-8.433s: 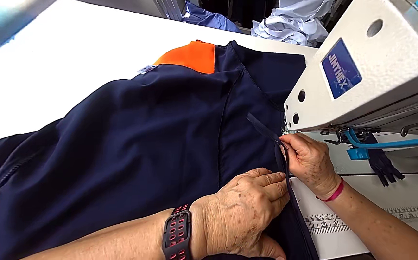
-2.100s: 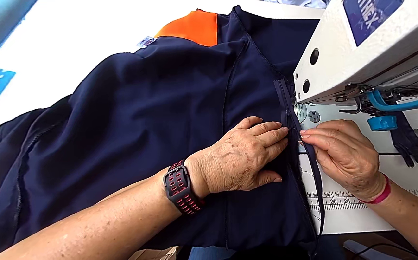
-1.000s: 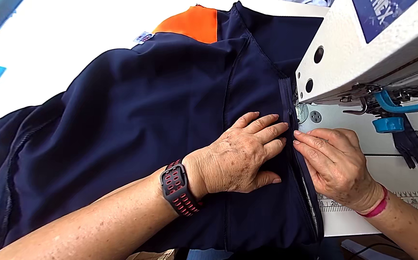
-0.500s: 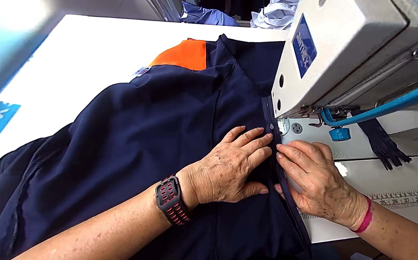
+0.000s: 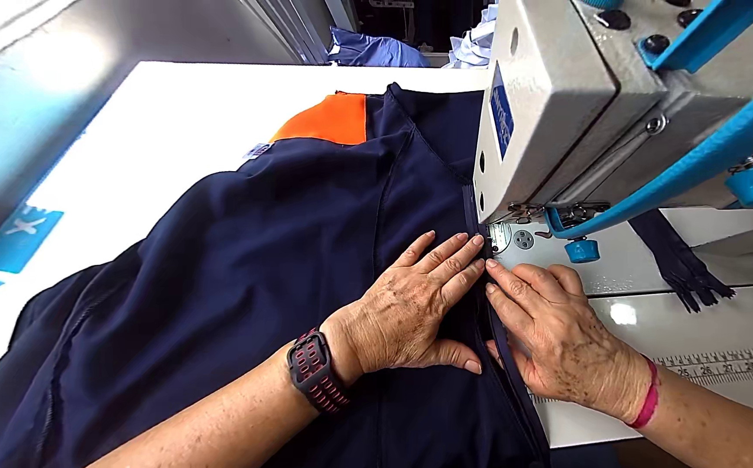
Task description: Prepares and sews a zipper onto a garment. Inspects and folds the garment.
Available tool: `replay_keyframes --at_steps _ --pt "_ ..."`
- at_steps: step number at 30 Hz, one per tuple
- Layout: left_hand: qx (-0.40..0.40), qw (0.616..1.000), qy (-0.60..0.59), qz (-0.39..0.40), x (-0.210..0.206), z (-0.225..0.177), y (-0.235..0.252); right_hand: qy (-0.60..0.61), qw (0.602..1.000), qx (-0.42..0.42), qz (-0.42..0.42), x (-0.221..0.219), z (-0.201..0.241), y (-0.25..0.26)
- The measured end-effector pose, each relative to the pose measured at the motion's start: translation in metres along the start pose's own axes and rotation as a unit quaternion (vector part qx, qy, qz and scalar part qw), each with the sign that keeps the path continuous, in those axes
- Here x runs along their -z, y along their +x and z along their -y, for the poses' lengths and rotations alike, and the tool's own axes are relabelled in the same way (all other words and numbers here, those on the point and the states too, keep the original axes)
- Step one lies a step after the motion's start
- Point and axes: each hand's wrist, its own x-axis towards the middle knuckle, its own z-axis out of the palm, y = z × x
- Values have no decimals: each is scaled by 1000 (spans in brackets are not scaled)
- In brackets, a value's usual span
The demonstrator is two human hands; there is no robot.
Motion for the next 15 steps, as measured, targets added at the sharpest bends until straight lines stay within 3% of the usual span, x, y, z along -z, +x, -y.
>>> replay_keyframes --at_steps 15 --pt "12 1000 -3 -12 -1 23 20 30 999 -10 -9 -11 -28 17"
